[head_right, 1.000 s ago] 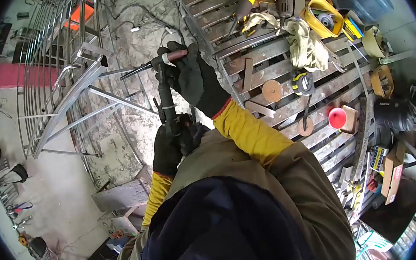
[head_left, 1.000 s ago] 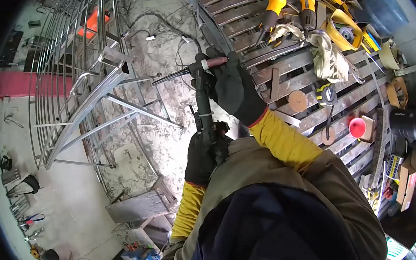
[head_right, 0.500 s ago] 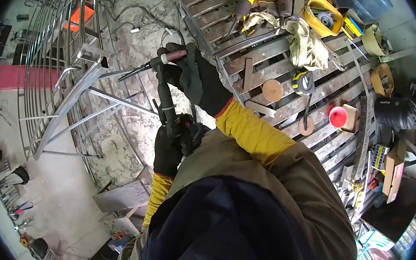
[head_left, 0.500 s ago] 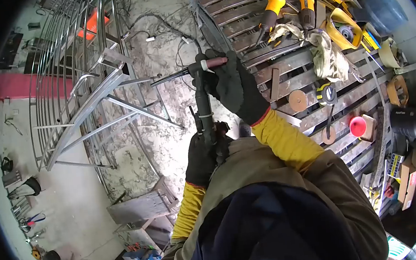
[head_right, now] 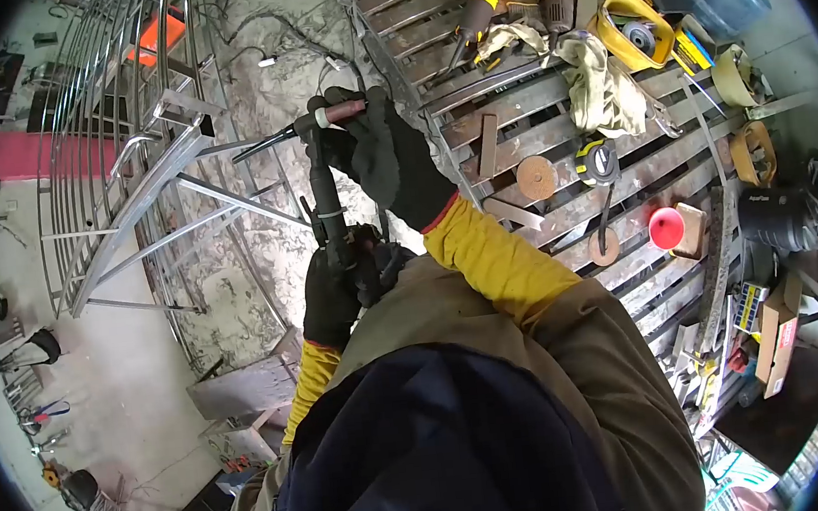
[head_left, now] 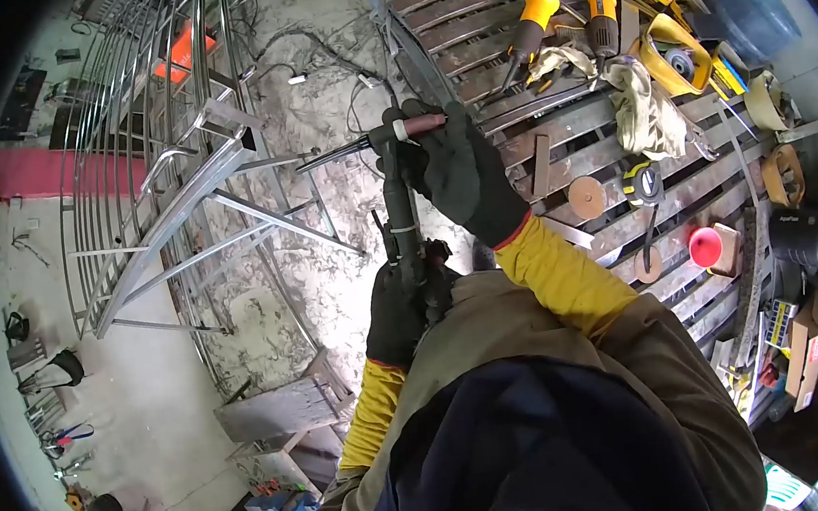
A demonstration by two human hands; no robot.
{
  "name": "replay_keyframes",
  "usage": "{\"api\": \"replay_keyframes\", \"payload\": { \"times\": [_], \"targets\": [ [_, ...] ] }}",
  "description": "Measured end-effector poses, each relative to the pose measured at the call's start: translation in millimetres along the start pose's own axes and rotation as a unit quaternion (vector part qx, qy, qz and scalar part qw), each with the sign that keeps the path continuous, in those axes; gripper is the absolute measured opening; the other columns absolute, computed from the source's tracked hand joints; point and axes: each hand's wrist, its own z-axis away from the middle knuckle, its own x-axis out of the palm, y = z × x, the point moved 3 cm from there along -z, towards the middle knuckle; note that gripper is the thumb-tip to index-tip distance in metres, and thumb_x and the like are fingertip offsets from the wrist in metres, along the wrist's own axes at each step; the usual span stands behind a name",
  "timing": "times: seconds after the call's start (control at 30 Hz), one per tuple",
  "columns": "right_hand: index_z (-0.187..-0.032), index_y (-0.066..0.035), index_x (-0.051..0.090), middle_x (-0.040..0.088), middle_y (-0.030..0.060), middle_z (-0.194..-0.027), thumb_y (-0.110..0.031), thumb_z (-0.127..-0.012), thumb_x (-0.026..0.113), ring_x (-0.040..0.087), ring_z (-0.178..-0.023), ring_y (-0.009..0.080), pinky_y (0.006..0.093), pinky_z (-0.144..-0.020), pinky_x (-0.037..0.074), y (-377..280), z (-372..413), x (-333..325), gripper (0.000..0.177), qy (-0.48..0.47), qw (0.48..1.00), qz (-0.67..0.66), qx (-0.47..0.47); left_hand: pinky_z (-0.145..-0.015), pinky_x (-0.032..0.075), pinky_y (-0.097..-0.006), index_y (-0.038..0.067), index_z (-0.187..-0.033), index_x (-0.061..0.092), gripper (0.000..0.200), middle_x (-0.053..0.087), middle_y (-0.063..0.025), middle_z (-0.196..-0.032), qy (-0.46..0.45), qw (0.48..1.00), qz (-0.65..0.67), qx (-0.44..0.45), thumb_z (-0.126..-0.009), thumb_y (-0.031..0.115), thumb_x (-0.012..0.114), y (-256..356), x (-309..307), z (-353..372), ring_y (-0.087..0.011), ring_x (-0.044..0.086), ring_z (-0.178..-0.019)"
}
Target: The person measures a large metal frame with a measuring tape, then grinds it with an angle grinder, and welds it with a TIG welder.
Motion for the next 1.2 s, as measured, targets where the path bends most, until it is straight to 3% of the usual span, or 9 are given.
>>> {"api": "replay_keyframes", "payload": {
  "times": [0.2,0.27,0.3,0.37,0.67,0.73,0.97,1.03,1.2],
  "targets": [
    [-0.151,-0.006,0.050,0.059,0.0138,-0.149,-0.058,-0.109,0.047,0.063,-0.129,0.0352,0.0506,-0.112,0.050,3,-3,-1,0.067,0.008,1.000,-0.003,-0.015,-0.080,0.057,-0.0398,0.006,-0.122,0.070,0.028,0.077,-0.0107,-0.107,0.006,0.998,-0.026,0.057,-0.096,0.014,0.063,16,-2,0,-0.0293,0.074,-0.093],
    [-0.153,-0.008,0.049,0.059,0.0090,-0.152,-0.055,-0.113,0.038,0.069,-0.117,0.0131,0.0135,-0.069,0.048,1,-1,6,0.063,0.006,1.000,0.021,-0.013,-0.080,0.057,-0.0396,0.006,-0.122,0.070,0.028,0.077,-0.0104,-0.107,0.008,0.995,-0.049,0.089,-0.097,0.014,0.063,17,-3,0,-0.0285,0.074,-0.093],
    [-0.153,-0.008,0.049,0.059,0.0090,-0.152,-0.055,-0.113,0.038,0.069,-0.117,0.0131,0.0135,-0.069,0.048,2,-2,2,0.063,0.006,1.000,0.021,-0.014,-0.080,0.056,-0.0396,0.006,-0.123,0.070,0.029,0.077,-0.0100,-0.108,0.002,0.996,-0.050,0.076,-0.096,0.014,0.063,15,-2,0,-0.0284,0.074,-0.092],
    [-0.149,-0.003,0.051,0.062,0.0161,-0.145,-0.057,-0.109,0.047,0.065,-0.125,0.0330,0.0512,-0.112,0.051,4,-3,-9,0.067,0.004,0.997,0.063,-0.033,-0.079,0.056,-0.0395,0.006,-0.124,0.069,0.030,0.077,-0.0096,-0.108,-0.003,0.997,-0.051,0.063,-0.096,0.014,0.063,17,-3,0,-0.0282,0.074,-0.092],
    [-0.147,-0.003,0.053,0.064,0.0163,-0.143,-0.059,-0.109,0.046,0.066,-0.124,0.0340,0.0524,-0.112,0.050,-1,0,-4,0.068,0.016,0.997,0.071,-0.022,-0.078,0.053,-0.0348,0.007,-0.129,0.069,0.032,0.077,-0.0053,-0.108,0.019,0.984,-0.132,0.116,-0.100,0.016,0.060,17,0,4,-0.0192,0.070,-0.086],
    [-0.145,-0.003,0.055,0.064,0.0160,-0.143,-0.061,-0.108,0.047,0.066,-0.124,0.0343,0.0529,-0.113,0.050,-2,0,6,0.070,0.020,1.000,-0.012,-0.007,-0.055,0.044,-0.0282,0.001,-0.117,0.071,0.047,0.066,0.0001,-0.073,0.026,0.992,0.117,0.031,-0.109,0.040,0.045,18,6,0,-0.0104,0.062,-0.061],
    [-0.141,-0.002,0.059,0.064,0.0154,-0.144,-0.066,-0.105,0.051,0.065,-0.125,0.0353,0.0551,-0.115,0.048,-1,-1,9,0.074,0.026,0.995,-0.093,0.011,-0.052,0.042,-0.0264,0.000,-0.118,0.070,0.052,0.064,0.0008,-0.069,0.040,0.993,0.011,0.107,-0.110,0.044,0.043,11,4,1,-0.0091,0.060,-0.057],
    [-0.142,-0.002,0.059,0.064,0.0154,-0.144,-0.065,-0.105,0.051,0.065,-0.125,0.0352,0.0550,-0.114,0.048,-1,0,11,0.074,0.039,0.996,-0.082,0.006,-0.089,0.052,-0.0415,0.009,-0.132,0.069,0.039,0.077,-0.0085,-0.118,-0.008,1.000,-0.019,0.000,-0.094,0.017,0.066,-20,3,1,-0.0292,0.071,-0.099],
    [-0.142,-0.002,0.058,0.063,0.0153,-0.145,-0.062,-0.107,0.050,0.065,-0.125,0.0345,0.0525,-0.112,0.049,2,-3,1,0.070,0.035,0.998,-0.048,0.011,-0.090,0.052,-0.0438,0.009,-0.134,0.068,0.041,0.076,-0.0101,-0.120,-0.015,0.999,-0.041,0.001,-0.093,0.018,0.067,-14,0,1,-0.0317,0.070,-0.102]
  ]
}}
